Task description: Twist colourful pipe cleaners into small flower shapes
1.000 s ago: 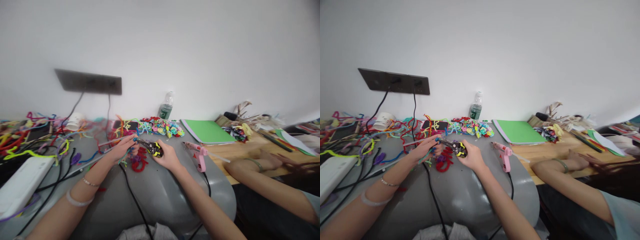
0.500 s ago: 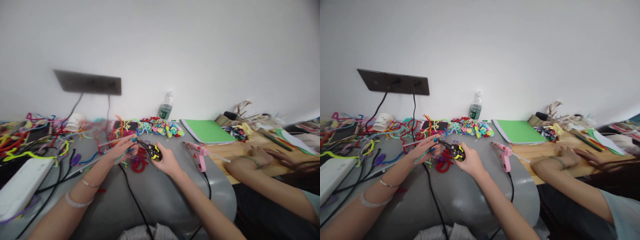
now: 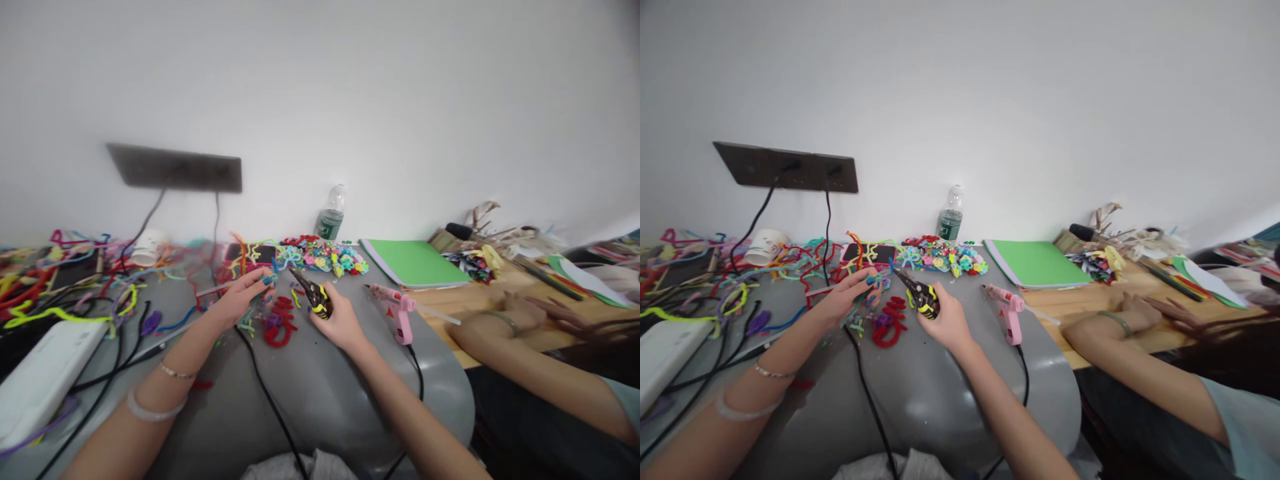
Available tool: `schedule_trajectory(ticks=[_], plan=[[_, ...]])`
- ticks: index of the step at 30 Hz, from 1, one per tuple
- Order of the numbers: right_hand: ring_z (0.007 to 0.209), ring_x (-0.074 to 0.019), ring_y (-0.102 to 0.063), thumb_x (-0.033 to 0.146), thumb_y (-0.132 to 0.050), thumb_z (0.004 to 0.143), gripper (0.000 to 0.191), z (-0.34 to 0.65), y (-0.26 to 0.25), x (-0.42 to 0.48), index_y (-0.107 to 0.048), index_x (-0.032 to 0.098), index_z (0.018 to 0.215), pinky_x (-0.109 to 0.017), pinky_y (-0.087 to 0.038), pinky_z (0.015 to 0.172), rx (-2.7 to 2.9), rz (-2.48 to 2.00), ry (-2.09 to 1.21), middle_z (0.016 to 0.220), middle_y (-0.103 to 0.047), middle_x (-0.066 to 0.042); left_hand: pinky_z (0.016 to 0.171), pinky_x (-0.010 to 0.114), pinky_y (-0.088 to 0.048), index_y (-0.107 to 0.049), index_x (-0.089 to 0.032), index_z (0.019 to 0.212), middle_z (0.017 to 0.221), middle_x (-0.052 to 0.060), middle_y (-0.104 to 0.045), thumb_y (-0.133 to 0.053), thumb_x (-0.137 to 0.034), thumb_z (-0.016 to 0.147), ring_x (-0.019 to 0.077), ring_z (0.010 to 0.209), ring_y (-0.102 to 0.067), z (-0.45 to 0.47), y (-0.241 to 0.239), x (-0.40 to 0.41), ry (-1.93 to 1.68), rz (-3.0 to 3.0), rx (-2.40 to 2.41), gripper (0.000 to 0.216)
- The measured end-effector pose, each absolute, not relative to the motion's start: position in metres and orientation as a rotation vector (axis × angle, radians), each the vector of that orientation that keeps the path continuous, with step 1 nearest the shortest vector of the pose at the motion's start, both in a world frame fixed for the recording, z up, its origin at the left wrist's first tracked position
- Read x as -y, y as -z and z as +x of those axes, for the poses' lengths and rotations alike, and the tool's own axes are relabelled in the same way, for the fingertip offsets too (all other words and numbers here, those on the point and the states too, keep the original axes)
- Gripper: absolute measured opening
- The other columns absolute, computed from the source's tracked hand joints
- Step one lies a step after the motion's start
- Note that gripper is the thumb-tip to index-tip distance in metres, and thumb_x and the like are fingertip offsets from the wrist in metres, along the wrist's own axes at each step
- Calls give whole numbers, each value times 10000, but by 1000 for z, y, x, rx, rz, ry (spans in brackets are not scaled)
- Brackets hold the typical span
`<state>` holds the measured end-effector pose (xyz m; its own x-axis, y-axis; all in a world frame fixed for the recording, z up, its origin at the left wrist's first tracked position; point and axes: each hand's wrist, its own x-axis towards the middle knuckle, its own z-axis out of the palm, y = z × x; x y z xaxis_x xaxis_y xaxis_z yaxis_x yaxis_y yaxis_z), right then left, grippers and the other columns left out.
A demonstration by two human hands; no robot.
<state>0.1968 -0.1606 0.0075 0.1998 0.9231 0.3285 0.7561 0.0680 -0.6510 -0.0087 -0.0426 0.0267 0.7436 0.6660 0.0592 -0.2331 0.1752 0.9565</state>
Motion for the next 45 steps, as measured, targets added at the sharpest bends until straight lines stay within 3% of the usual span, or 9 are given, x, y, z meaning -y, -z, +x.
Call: schedule_trajectory(ticks=[8,15,20,31,39,45], plan=[[661,-170,-559,273,-564,699,217,199,-3,159,-483,224,895,-240,-388,617,1574,-1796,-181,753,-586,7,633,266,-423,-656,-156,810,709,30,-641,-679,-489,791,141,636,-534,-5,-29,36,-740,1571,-560,333],[788,-235,-628,287,-606,705,255,191,0,160,-538,214,939,-284,-412,680,1704,-1832,12,859,-675,-55,549,238,-432,-597,-168,751,602,-47,-471,-669,-281,673,98,544,-432,-3,-30,38,-646,1128,-747,156],[889,-265,-648,284,-626,710,343,188,0,159,-562,206,1038,-320,-430,766,1835,-1792,75,944,-702,-74,554,237,-440,-554,-171,688,587,-55,-446,-680,-325,671,82,519,-410,-6,-35,37,-599,1053,-806,200],[886,-266,-648,296,-627,719,343,187,1,157,-562,194,1040,-327,-428,760,1884,-1830,109,957,-702,-80,527,241,-384,-474,-192,598,511,-66,-455,-760,-388,578,88,488,-432,-14,-37,34,-460,1344,-892,348],[863,-250,-649,293,-621,722,317,187,-1,155,-565,208,1021,-304,-427,734,1819,-1882,61,939,-706,-74,496,222,-377,-472,-190,597,501,-87,-381,-771,-440,592,67,458,-345,-23,-34,21,-551,1408,-960,389],[759,-230,-637,316,-633,728,257,190,-2,155,-542,228,952,-269,-375,615,1661,-1947,-52,849,-695,-44,453,212,-332,-660,-151,730,544,-33,-508,-758,-404,652,101,469,-448,-29,-27,15,-572,1574,-966,282]])
